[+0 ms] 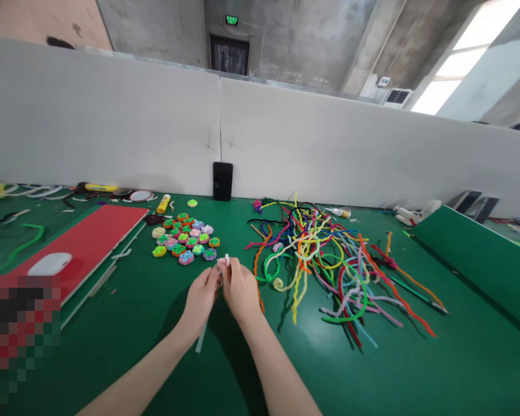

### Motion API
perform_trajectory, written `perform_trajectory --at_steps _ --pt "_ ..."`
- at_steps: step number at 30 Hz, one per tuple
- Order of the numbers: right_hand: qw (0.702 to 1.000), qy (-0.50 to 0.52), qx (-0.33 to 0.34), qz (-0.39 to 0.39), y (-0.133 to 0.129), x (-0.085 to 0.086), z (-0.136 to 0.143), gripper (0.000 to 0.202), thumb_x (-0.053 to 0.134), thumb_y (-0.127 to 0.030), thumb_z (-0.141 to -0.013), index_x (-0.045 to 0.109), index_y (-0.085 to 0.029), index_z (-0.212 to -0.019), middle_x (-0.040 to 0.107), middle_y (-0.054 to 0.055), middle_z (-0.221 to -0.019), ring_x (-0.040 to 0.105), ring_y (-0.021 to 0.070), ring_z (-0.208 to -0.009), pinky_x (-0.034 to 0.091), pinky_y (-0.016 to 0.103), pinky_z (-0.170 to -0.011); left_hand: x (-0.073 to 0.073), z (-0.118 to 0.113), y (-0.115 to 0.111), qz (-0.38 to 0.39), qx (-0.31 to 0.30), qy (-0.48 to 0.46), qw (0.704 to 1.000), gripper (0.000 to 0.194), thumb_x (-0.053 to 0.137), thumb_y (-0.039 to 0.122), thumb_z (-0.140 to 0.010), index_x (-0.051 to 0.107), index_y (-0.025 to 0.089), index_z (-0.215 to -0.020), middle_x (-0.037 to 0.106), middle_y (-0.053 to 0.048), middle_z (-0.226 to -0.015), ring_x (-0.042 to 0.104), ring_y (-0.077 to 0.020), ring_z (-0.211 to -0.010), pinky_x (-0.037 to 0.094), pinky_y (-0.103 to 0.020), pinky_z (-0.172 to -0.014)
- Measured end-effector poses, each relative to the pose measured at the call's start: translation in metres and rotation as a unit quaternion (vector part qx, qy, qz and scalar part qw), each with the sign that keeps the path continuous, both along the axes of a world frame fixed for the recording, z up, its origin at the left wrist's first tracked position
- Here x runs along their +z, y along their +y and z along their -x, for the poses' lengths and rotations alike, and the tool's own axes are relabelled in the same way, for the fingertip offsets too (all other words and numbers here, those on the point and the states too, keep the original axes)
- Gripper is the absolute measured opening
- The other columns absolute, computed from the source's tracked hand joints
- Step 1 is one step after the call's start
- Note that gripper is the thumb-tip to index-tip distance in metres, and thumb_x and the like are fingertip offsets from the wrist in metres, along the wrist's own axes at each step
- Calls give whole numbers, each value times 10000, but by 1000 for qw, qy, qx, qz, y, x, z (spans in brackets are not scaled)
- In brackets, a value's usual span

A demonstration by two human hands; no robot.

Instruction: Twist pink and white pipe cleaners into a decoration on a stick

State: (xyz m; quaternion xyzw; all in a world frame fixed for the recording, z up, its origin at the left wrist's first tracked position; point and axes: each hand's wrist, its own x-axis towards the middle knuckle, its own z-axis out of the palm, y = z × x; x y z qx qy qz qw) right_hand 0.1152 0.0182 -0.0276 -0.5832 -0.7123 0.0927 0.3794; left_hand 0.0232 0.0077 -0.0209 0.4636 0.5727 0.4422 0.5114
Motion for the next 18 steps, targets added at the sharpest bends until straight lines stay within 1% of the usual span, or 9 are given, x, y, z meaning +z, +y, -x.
perform_trajectory --at_steps 1,3,6,10,13,16,18 --pt "1000 -2 4 3 0 1 -1 227 337 -305 -885 519 -181 -826 646 53 -682 627 168 -629 419 210 -545 0 1 0 -28 -5 64 998 300 356 377 -819 369 189 -586 368 52 -511 349 -86 -451 234 -218 -452" --pt "1000 -3 12 9 1 2 -4 209 348 -294 -880 516 -182 -822 646 55 -686 626 174 -628 414 215 -543 3 4 1 -65 -13 171 983 297 324 340 -836 371 194 -582 409 35 -528 388 -108 -486 243 -227 -481" --pt "999 20 32 31 2 5 -8 200 351 -279 -875 510 -180 -805 640 53 -680 619 174 -611 408 217 -536 6 6 1 -91 -44 270 957 272 288 298 -854 382 203 -617 448 19 -550 417 -127 -494 234 -235 -491" --pt "993 76 66 67 3 9 -13 219 338 -289 -876 509 -182 -792 614 32 -648 592 157 -563 409 219 -534 8 10 3 -126 -77 355 923 251 269 260 -865 396 204 -656 500 -7 -597 465 -145 -531 243 -236 -503" --pt "985 117 86 96 4 10 -16 251 340 -309 -871 511 -186 -735 567 5 -581 550 138 -507 402 215 -502 8 13 5 -166 -102 403 894 264 258 254 -873 402 202 -658 503 -8 -592 470 -144 -531 236 -238 -497" --pt "969 171 110 138 5 10 -21 267 355 -324 -857 504 -187 -684 524 -13 -536 515 124 -467 398 209 -468 7 16 6 -218 -121 446 860 282 253 258 -880 423 198 -664 520 -11 -608 480 -141 -552 237 -240 -500" --pt "953 213 132 168 6 10 -23 254 372 -332 -843 503 -186 -682 508 -21 -530 498 116 -445 397 208 -447 7 18 8 -254 -135 468 836 284 255 257 -884 449 195 -686 543 -18 -643 498 -141 -596 254 -237 -519"
